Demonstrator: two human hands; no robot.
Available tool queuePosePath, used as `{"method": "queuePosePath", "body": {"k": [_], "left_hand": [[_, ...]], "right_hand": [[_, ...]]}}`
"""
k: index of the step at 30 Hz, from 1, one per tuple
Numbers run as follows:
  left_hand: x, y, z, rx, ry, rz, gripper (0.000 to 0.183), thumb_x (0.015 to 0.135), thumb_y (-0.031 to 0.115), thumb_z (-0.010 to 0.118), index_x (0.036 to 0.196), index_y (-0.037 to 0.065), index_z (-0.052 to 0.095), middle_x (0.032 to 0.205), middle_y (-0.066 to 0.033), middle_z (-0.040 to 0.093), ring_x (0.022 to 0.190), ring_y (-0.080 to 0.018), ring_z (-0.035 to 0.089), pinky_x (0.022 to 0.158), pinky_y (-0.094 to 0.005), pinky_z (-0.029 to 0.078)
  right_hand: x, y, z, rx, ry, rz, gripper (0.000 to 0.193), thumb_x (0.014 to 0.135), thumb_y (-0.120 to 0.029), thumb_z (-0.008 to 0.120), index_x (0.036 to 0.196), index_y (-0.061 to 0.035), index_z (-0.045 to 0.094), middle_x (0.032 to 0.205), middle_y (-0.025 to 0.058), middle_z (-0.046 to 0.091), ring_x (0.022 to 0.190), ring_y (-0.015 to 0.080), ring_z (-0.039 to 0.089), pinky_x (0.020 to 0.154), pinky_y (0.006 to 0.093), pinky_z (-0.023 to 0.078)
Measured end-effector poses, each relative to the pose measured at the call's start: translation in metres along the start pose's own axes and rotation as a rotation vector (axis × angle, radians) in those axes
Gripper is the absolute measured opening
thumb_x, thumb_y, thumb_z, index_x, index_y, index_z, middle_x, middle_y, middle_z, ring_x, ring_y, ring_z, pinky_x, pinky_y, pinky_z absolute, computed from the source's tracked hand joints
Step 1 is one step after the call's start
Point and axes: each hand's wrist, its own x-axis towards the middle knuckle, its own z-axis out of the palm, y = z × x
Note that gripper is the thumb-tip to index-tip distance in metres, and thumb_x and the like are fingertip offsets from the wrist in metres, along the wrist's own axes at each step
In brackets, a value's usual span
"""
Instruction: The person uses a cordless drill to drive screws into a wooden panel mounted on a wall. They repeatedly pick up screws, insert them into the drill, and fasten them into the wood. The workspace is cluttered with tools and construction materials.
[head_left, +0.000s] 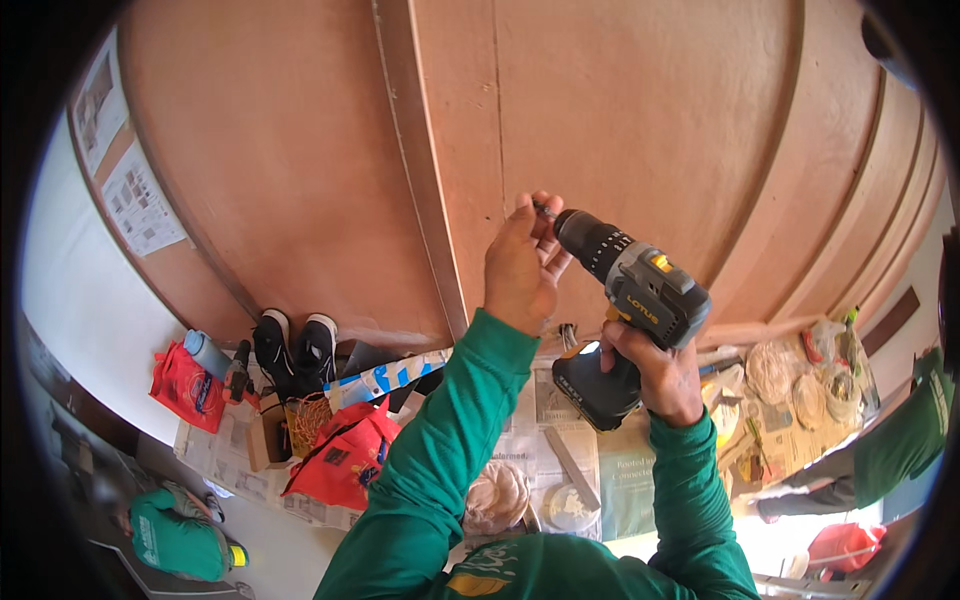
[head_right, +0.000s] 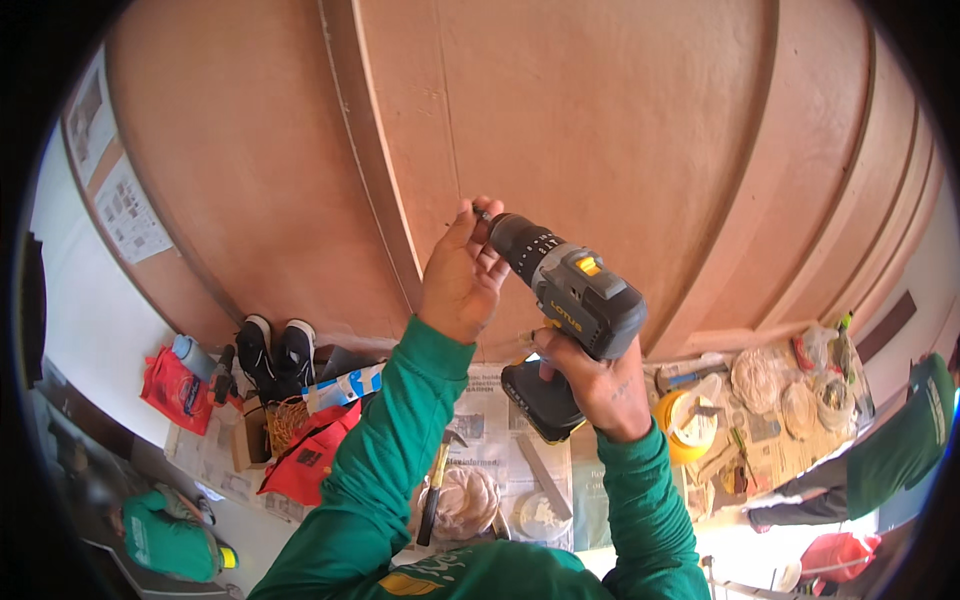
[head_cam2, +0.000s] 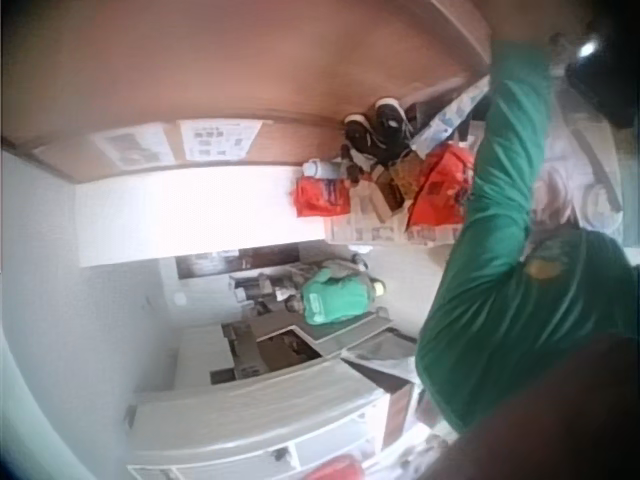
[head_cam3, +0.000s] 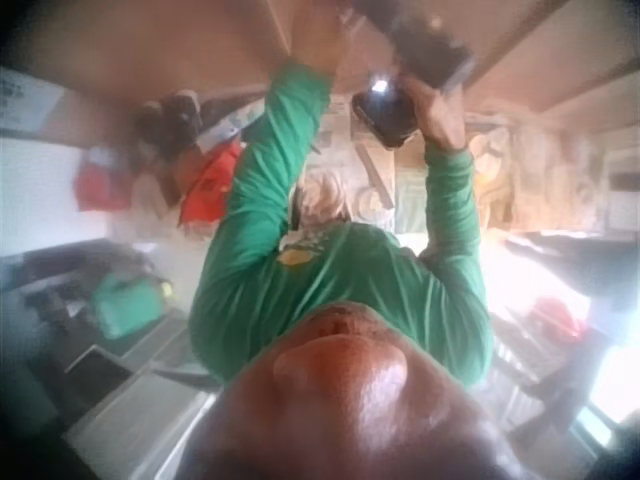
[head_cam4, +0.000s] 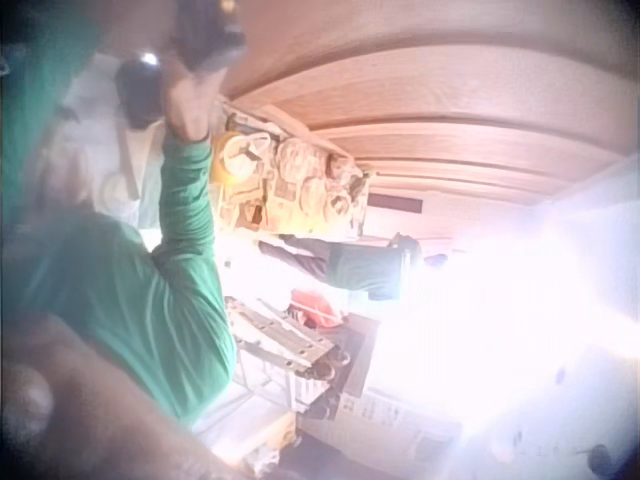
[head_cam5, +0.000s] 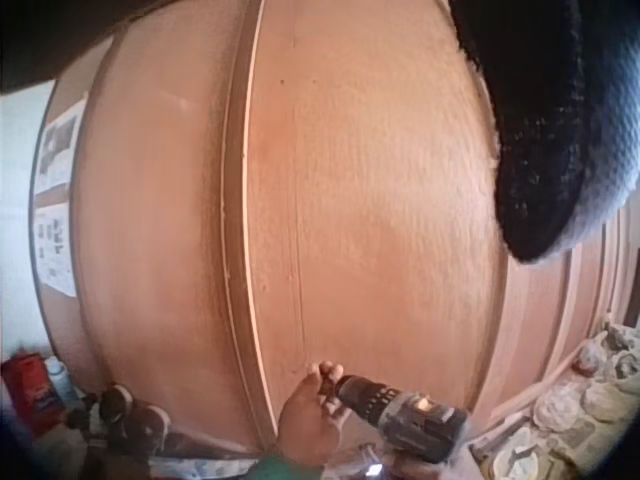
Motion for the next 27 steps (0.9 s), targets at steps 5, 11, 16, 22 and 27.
{"method": "queuePosePath", "body": {"k": [5,11,16,22,27], "left_hand": [[0.017,0.014,0.021,-0.006,-0.04,0.085,0.019,0.099,0.035,0.059,0.109,0.019,0.063,0.105,0.007,0.067,0.093,-0.006,0.057,0.088,-0.0277,0.041],[0.023,0.021,0.031,0.029,-0.032,0.093,0.019,0.101,0.034,0.055,0.109,0.019,0.063,0.102,0.0066,0.066,0.09,-0.0063,0.056,0.087,-0.0281,0.041],[0.044,0.034,0.033,0.022,-0.038,0.104,0.022,0.102,0.032,0.049,0.11,0.016,0.061,0.103,0.0043,0.067,0.092,-0.0079,0.057,0.085,-0.0289,0.043],[0.069,0.065,0.058,-0.032,-0.064,0.177,0.025,0.103,0.028,0.043,0.113,0.012,0.058,0.109,0.0,0.068,0.097,-0.011,0.059,0.089,-0.0315,0.043],[0.09,0.073,0.061,-0.091,-0.079,0.157,0.026,0.102,0.029,0.043,0.115,0.011,0.058,0.114,-0.0027,0.068,0.1,-0.0137,0.06,0.094,-0.0336,0.043]], "right_hand": [[0.008,-0.004,0.021,0.066,0.116,-0.174,0.029,0.088,-0.003,0.068,0.114,0.0046,0.059,0.097,0.0112,0.07,0.073,0.0118,0.064,0.066,0.0253,0.053],[0.019,0.009,0.02,-0.015,0.152,-0.31,0.034,0.093,-0.009,0.066,0.12,0.0064,0.054,0.107,0.0228,0.067,0.07,0.0175,0.062,0.063,0.0293,0.051],[0.039,-0.004,0.03,-0.07,0.101,-0.291,0.032,0.092,-0.012,0.069,0.117,0.0046,0.058,0.102,0.0157,0.069,0.069,0.0141,0.06,0.063,0.0268,0.05],[0.085,-0.036,0.037,-0.307,-0.016,-0.207,0.029,0.078,-0.008,0.065,0.105,0.0039,0.063,0.088,0.0054,0.065,0.066,0.0123,0.058,0.06,0.0268,0.047],[0.11,-0.044,0.048,-0.18,0.059,-0.231,0.027,0.075,-0.003,0.062,0.102,0.0023,0.062,0.074,0.0005,0.057,0.056,0.0092,0.051,0.052,0.0262,0.044]]}}
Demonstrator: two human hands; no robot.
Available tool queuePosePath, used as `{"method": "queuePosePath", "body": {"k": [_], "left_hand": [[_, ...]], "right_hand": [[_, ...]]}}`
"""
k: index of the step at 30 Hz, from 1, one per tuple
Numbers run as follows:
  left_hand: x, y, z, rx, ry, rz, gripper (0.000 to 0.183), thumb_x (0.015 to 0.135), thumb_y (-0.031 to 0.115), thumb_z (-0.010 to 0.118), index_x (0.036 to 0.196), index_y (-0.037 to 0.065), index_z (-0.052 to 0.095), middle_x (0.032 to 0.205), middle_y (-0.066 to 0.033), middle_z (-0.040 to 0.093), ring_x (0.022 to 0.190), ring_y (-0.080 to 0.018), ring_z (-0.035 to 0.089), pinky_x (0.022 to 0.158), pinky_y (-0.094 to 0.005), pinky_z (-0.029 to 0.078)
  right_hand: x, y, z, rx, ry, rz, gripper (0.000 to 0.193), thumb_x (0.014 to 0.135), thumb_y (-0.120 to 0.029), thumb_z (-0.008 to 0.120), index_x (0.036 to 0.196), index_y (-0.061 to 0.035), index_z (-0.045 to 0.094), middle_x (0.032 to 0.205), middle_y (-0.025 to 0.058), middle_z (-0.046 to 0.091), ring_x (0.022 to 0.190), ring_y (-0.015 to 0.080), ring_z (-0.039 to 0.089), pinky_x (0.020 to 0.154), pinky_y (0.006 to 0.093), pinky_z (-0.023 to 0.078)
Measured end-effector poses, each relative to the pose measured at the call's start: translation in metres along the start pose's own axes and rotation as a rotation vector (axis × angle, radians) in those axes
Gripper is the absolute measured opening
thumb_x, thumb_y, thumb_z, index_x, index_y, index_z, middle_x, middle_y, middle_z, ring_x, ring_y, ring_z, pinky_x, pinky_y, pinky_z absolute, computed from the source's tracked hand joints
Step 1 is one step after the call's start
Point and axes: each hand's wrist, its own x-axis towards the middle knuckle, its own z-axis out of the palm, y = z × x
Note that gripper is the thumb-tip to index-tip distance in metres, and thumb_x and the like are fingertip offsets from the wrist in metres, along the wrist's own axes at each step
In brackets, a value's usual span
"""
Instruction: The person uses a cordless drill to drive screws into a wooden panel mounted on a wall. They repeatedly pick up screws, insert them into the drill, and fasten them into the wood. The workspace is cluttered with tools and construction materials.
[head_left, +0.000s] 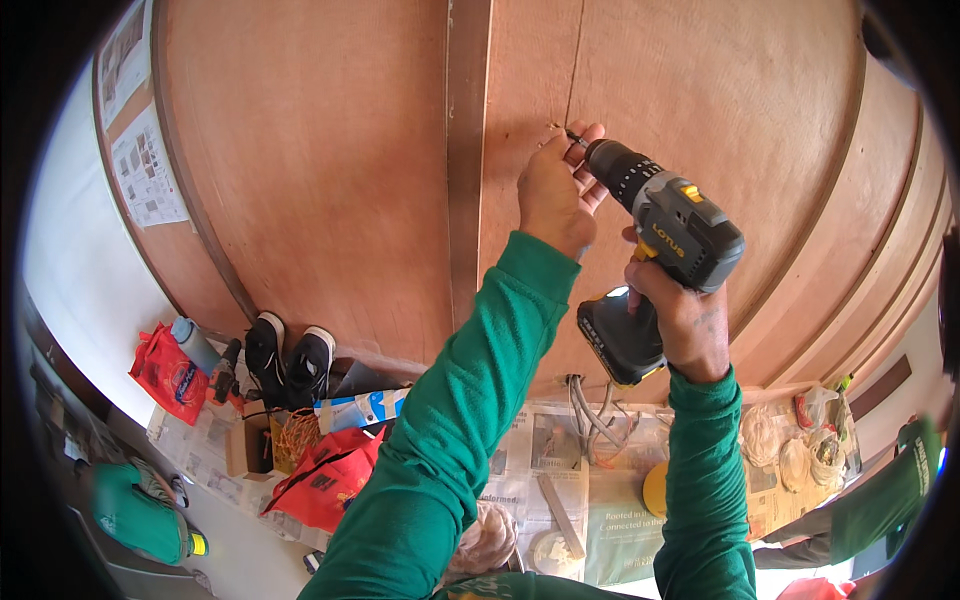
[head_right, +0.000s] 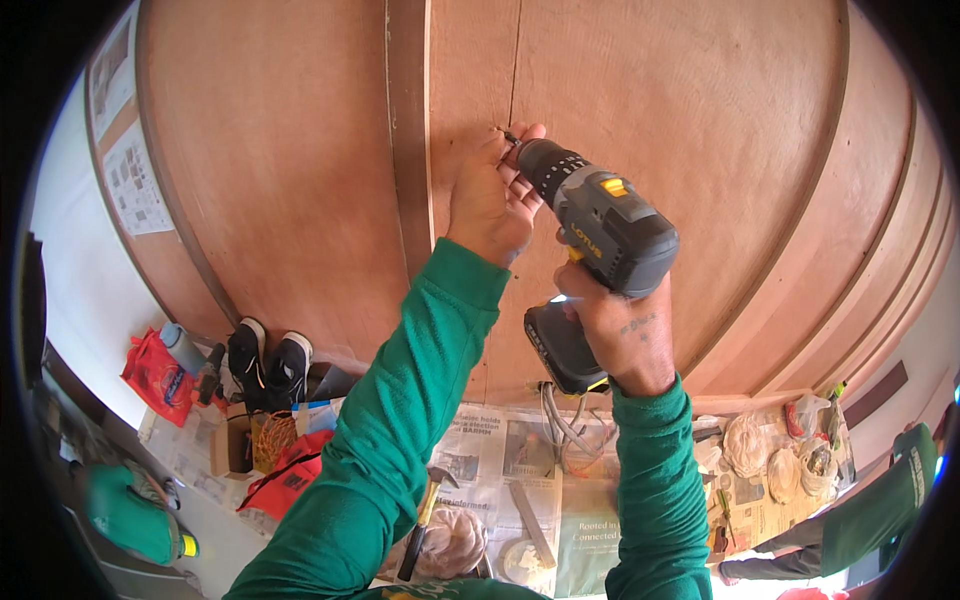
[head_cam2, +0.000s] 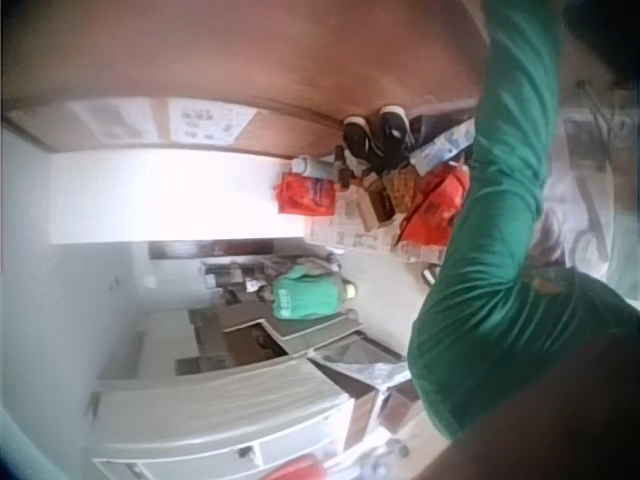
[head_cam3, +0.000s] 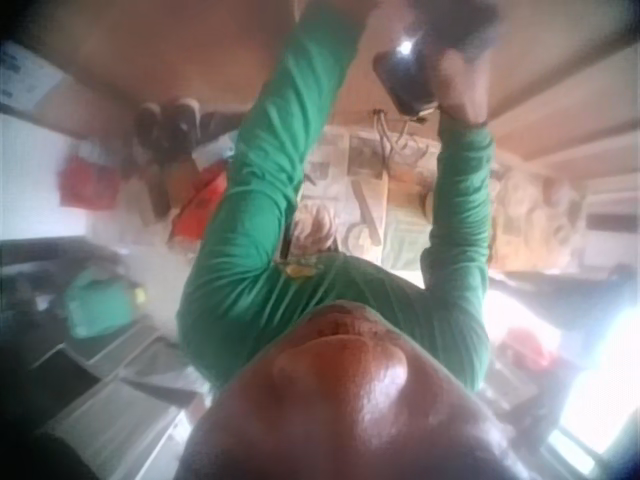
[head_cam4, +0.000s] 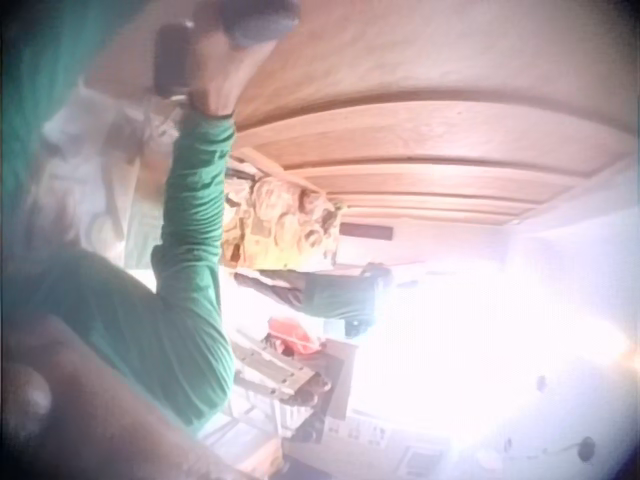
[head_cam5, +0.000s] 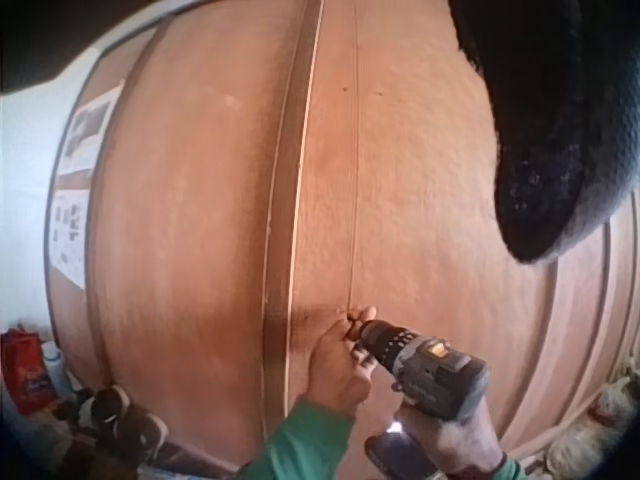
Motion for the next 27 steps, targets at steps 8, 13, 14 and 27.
{"method": "queuePosePath", "body": {"k": [8,13,14,27], "left_hand": [[0.008,0.002,-0.005,-0.018,-0.052,0.008,0.026,0.101,0.028,0.044,0.116,0.011,0.058,0.116,-0.003,0.067,0.107,-0.0151,0.059,0.095,-0.0345,0.042],[0.014,-0.001,-0.013,-0.052,-0.093,-0.02,0.028,0.102,0.028,0.043,0.116,0.01,0.058,0.119,-0.004,0.066,0.107,-0.0153,0.059,0.096,-0.0348,0.042],[0.01,0.003,-0.012,-0.071,-0.106,-0.013,0.028,0.102,0.028,0.043,0.116,0.009,0.057,0.12,-0.0043,0.065,0.107,-0.0155,0.059,0.097,-0.035,0.042],[0.02,0.005,-0.01,-0.133,-0.119,0.01,0.025,0.103,0.022,0.042,0.115,0.005,0.057,0.113,-0.0044,0.068,0.101,-0.014,0.061,0.092,-0.0308,0.045]], "right_hand": [[0.011,0.007,-0.003,-0.126,-0.086,-0.019,0.032,0.078,-0.002,0.059,0.109,0.0048,0.059,0.098,0.0086,0.063,0.063,0.0123,0.056,0.057,0.0282,0.047],[0.013,0.003,-0.002,-0.213,-0.097,-0.022,0.03,0.078,-0.001,0.059,0.107,0.0037,0.06,0.099,0.0082,0.063,0.063,0.0119,0.056,0.057,0.0275,0.047],[0.016,-0.002,-0.002,-0.216,-0.113,-0.023,0.029,0.078,-0.001,0.059,0.107,0.0034,0.06,0.099,0.0081,0.064,0.063,0.0118,0.056,0.057,0.0275,0.047],[0.014,-0.011,0.002,-0.256,-0.082,-0.011,0.025,0.081,-0.006,0.064,0.106,0.0002,0.061,0.087,0.0037,0.062,0.062,0.0113,0.055,0.057,0.0268,0.047]]}}
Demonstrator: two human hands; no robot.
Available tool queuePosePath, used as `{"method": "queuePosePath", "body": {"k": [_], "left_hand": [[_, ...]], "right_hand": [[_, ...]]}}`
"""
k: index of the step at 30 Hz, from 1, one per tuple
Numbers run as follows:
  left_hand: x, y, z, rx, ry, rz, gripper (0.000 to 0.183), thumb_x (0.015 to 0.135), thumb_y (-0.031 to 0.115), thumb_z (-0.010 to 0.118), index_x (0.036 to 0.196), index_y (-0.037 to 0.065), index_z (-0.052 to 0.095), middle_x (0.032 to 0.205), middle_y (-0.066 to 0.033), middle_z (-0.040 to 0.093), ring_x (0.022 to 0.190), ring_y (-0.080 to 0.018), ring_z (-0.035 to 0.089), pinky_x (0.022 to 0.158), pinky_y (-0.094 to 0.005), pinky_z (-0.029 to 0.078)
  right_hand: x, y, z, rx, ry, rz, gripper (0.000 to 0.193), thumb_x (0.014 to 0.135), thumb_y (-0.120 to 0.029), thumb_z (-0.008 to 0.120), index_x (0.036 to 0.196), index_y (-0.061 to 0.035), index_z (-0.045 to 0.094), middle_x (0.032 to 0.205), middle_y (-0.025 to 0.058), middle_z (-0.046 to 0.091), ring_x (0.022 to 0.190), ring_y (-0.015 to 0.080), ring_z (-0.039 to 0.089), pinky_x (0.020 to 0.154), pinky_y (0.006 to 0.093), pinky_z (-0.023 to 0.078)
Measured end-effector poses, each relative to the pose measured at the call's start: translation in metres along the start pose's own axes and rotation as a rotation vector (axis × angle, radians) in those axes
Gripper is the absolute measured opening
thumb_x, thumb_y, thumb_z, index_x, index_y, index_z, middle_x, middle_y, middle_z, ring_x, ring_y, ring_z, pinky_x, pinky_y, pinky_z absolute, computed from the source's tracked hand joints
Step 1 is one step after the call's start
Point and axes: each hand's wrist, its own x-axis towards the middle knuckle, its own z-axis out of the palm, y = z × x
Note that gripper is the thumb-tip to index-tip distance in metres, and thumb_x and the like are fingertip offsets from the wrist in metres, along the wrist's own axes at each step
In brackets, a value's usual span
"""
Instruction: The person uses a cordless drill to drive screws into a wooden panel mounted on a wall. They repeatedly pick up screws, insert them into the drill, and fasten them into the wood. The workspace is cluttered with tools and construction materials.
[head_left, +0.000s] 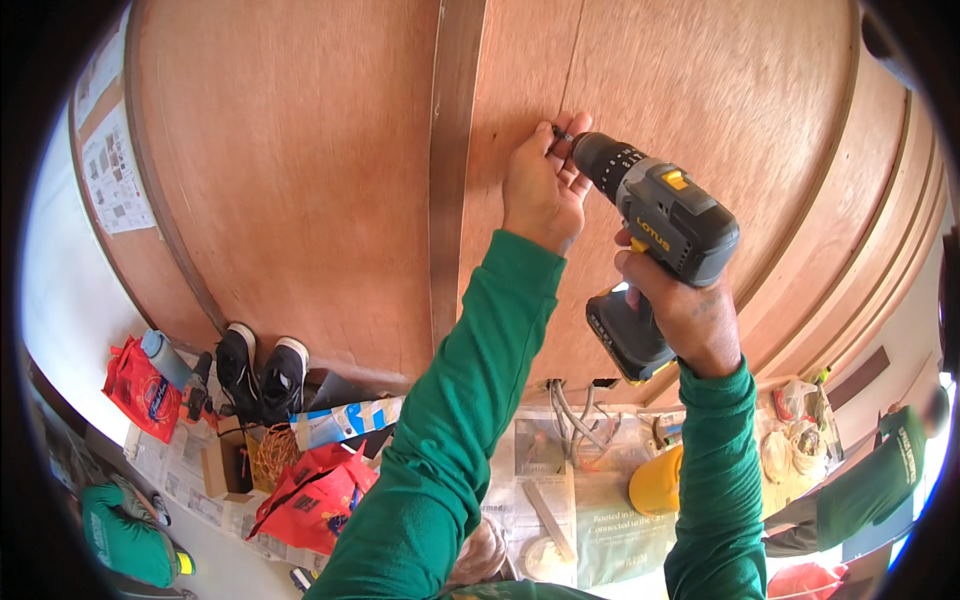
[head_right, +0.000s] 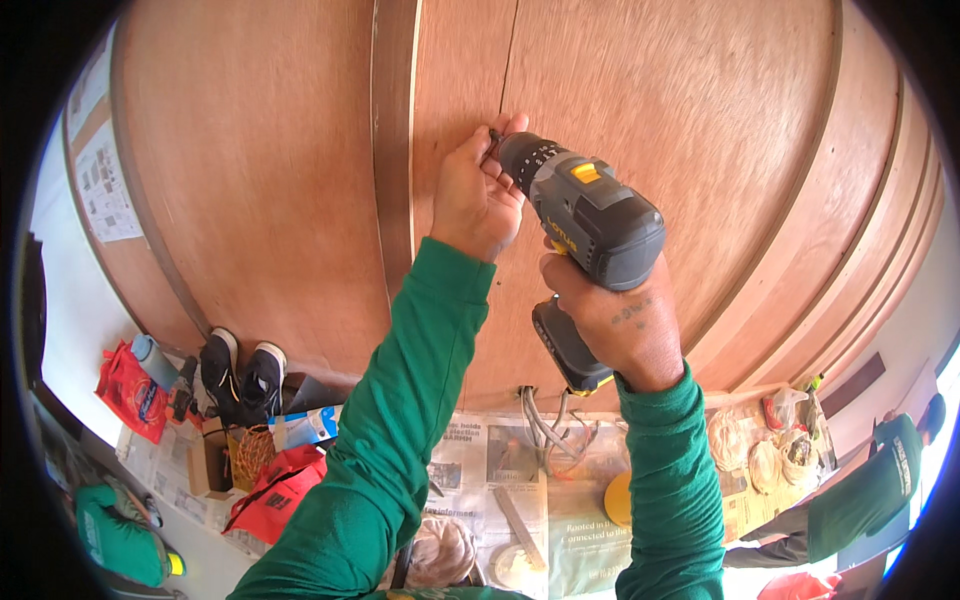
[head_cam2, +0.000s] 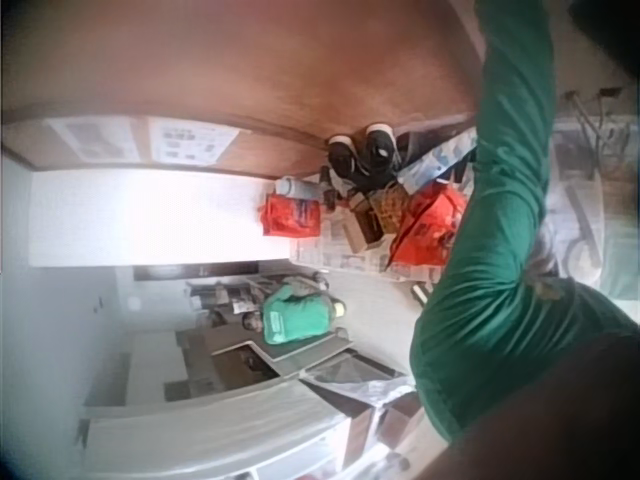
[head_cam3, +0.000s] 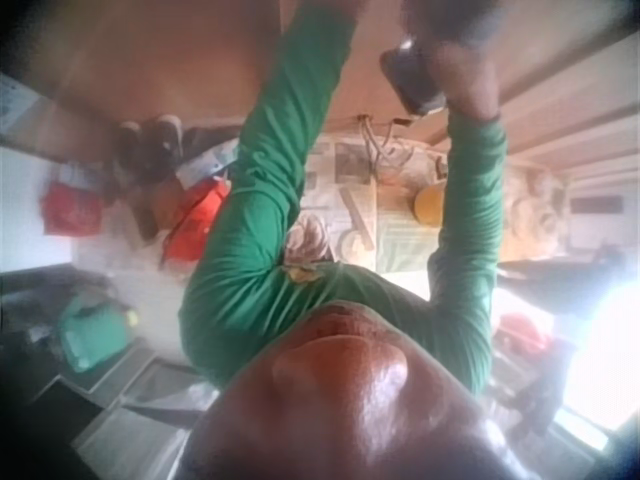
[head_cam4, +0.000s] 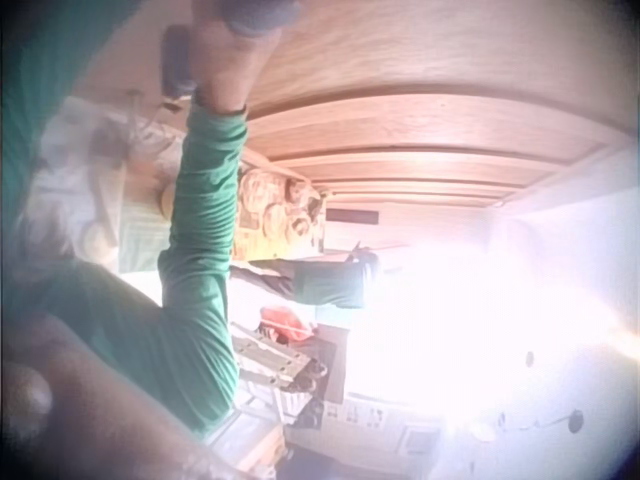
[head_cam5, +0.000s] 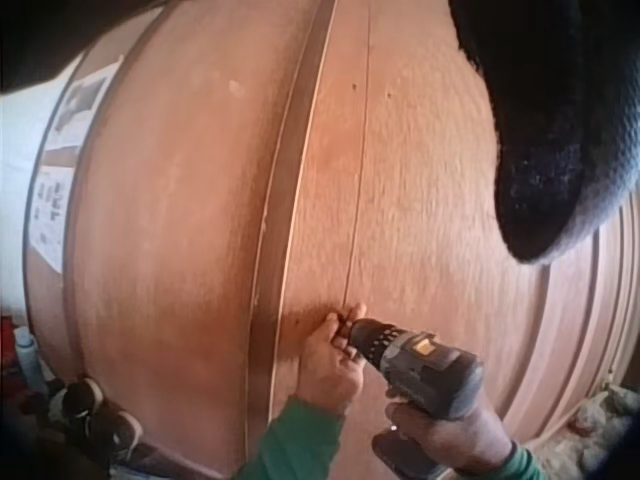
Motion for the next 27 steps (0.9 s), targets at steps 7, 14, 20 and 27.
{"method": "queuePosePath", "body": {"k": [7,14,20,27], "left_hand": [[0.001,-0.001,0.003,-0.034,0.016,-0.012,0.025,0.104,0.021,0.041,0.114,0.005,0.057,0.113,-0.0047,0.068,0.101,-0.0138,0.061,0.093,-0.0315,0.044],[0.002,0.002,0.002,-0.012,0.01,-0.042,0.027,0.104,0.022,0.039,0.113,0.005,0.058,0.115,-0.0051,0.067,0.105,-0.0142,0.06,0.094,-0.0313,0.043],[-0.005,0.003,-0.001,0.034,-0.032,-0.065,0.028,0.102,0.027,0.04,0.107,0.008,0.059,0.113,-0.0064,0.066,0.1,-0.0164,0.058,0.093,-0.0369,0.043],[-0.081,-0.009,0.0,0.739,-0.077,0.977,0.031,0.084,0.028,0.06,0.103,0.004,0.063,0.105,-0.0101,0.062,0.095,-0.0243,0.057,0.079,-0.035,0.049]], "right_hand": [[0.002,0.0,-0.002,0.018,-0.003,0.019,0.025,0.078,-0.004,0.063,0.103,-0.0003,0.06,0.087,0.0031,0.062,0.066,0.0106,0.057,0.056,0.0275,0.049],[0.002,0.005,0.001,-0.061,0.025,-0.081,0.029,0.076,-0.003,0.063,0.105,0.001,0.06,0.089,0.0043,0.063,0.07,0.0122,0.058,0.062,0.0287,0.05],[0.005,0.008,0.0,-0.048,0.02,-0.086,0.03,0.078,-0.003,0.063,0.108,0.0001,0.06,0.092,0.0044,0.064,0.067,0.0116,0.057,0.059,0.0278,0.049],[0.002,-0.011,0.009,-0.023,-0.031,0.122,0.029,0.078,-0.001,0.062,0.106,0.0001,0.06,0.093,0.0045,0.064,0.076,0.0123,0.059,0.063,0.0297,0.051]]}}
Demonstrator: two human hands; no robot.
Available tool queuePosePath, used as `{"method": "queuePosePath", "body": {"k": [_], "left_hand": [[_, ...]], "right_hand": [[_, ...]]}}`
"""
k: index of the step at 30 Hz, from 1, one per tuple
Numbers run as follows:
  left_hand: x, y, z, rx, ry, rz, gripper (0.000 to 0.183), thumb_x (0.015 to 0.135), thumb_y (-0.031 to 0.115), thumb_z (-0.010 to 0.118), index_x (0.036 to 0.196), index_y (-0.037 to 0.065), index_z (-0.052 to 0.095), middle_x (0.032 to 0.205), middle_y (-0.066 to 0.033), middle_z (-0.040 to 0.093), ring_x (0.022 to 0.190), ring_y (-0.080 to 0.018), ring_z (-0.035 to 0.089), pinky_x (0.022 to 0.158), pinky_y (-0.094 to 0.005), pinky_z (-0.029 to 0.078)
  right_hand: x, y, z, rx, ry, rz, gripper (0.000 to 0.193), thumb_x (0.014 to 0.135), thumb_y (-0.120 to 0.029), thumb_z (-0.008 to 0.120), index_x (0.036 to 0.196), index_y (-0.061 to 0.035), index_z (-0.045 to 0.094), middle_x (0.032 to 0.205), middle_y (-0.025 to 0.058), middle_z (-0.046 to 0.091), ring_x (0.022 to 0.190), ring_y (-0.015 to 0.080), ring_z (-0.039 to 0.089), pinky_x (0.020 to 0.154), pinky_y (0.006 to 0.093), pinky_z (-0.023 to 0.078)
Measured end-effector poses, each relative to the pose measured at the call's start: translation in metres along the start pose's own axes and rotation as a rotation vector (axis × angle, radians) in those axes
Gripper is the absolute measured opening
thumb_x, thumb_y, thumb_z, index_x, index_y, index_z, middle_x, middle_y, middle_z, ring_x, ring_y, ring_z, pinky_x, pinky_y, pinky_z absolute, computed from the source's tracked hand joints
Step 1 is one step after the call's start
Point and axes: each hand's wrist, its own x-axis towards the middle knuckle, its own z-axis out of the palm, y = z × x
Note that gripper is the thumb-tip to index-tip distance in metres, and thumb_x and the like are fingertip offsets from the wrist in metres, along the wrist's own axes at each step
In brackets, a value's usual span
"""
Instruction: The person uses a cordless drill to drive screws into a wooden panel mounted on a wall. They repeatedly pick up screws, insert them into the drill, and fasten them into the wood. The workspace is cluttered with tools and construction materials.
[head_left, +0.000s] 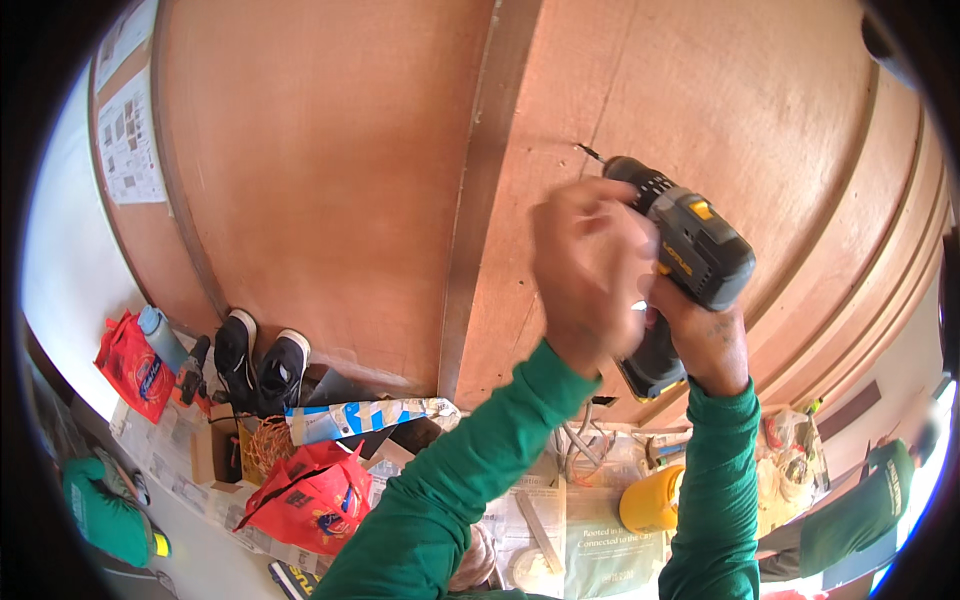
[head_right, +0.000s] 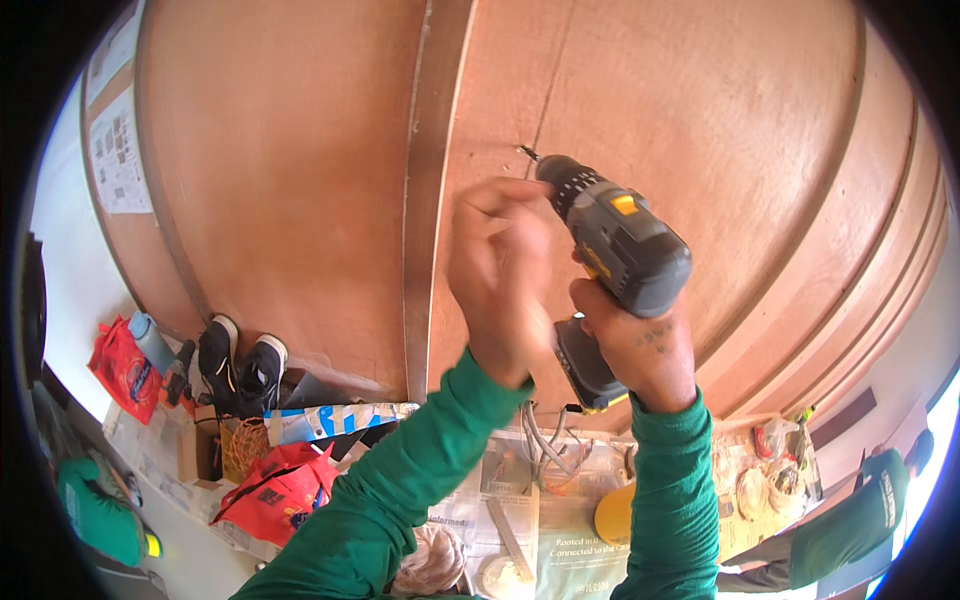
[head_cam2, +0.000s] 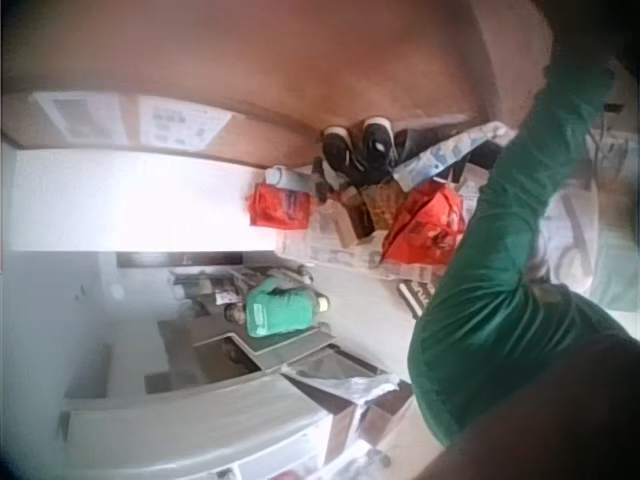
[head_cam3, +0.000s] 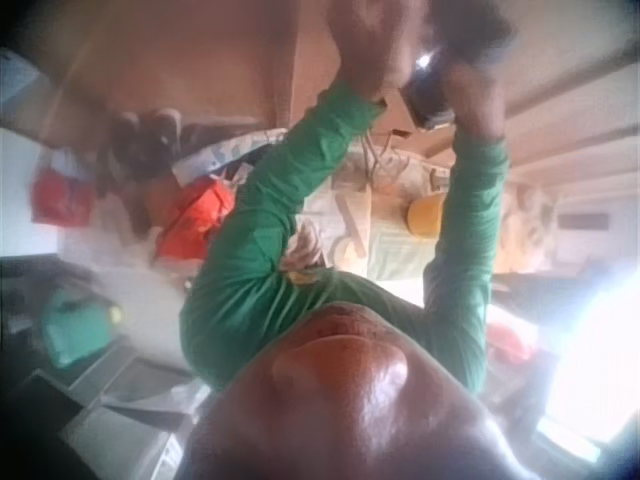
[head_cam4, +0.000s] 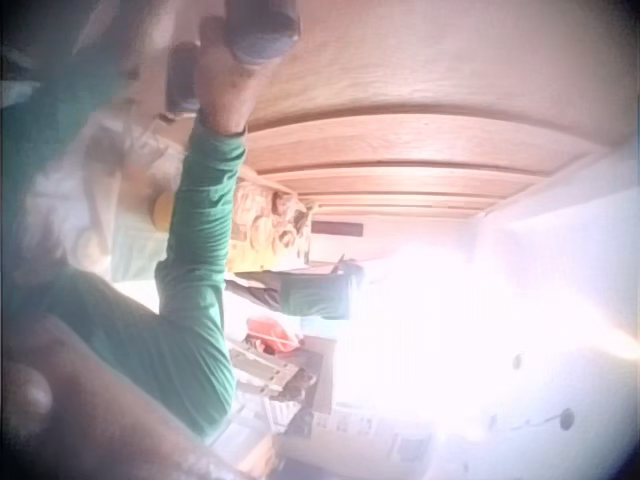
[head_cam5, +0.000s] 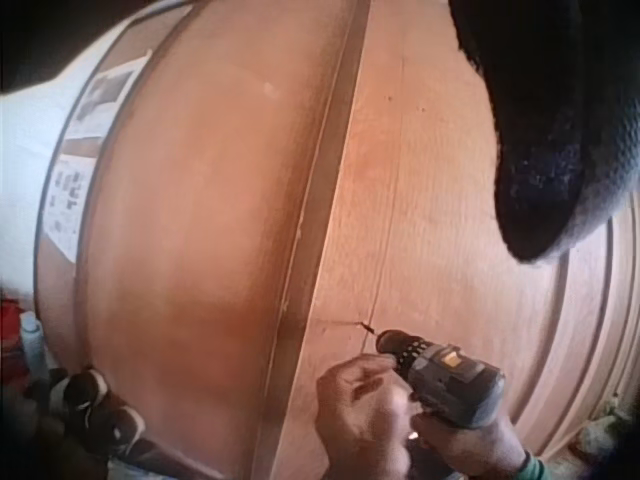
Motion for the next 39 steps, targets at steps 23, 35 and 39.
{"method": "queuePosePath", "body": {"k": [23,35,39], "left_hand": [[0.038,-0.004,0.035,-0.056,-0.467,0.549,0.029,0.057,0.037,0.071,0.07,0.012,0.066,0.067,-0.0022,0.057,0.064,-0.023,0.056,0.057,-0.0362,0.044],[0.037,-0.005,0.045,-0.064,-0.471,0.487,0.028,0.053,0.032,0.068,0.067,0.008,0.07,0.063,-0.0069,0.062,0.066,-0.0232,0.06,0.063,-0.0395,0.048],[0.037,-0.005,0.042,-0.046,-0.476,0.492,0.027,0.053,0.032,0.068,0.067,0.008,0.069,0.064,-0.0069,0.062,0.066,-0.0229,0.06,0.063,-0.0394,0.048]], "right_hand": [[-0.003,0.054,-0.047,-0.206,0.191,-0.489,0.062,0.084,-0.01,0.072,0.136,-0.006,0.039,0.128,0.0059,0.05,0.121,0.0176,0.047,0.103,0.0364,0.04],[-0.003,0.053,-0.047,-0.169,0.276,-0.471,0.065,0.082,-0.008,0.072,0.136,-0.0015,0.037,0.127,0.0086,0.051,0.119,0.0179,0.05,0.101,0.0385,0.044],[-0.005,0.054,-0.048,-0.184,0.283,-0.463,0.064,0.083,-0.008,0.072,0.136,-0.001,0.037,0.126,0.0091,0.051,0.118,0.0182,0.05,0.1,0.0385,0.044]]}}
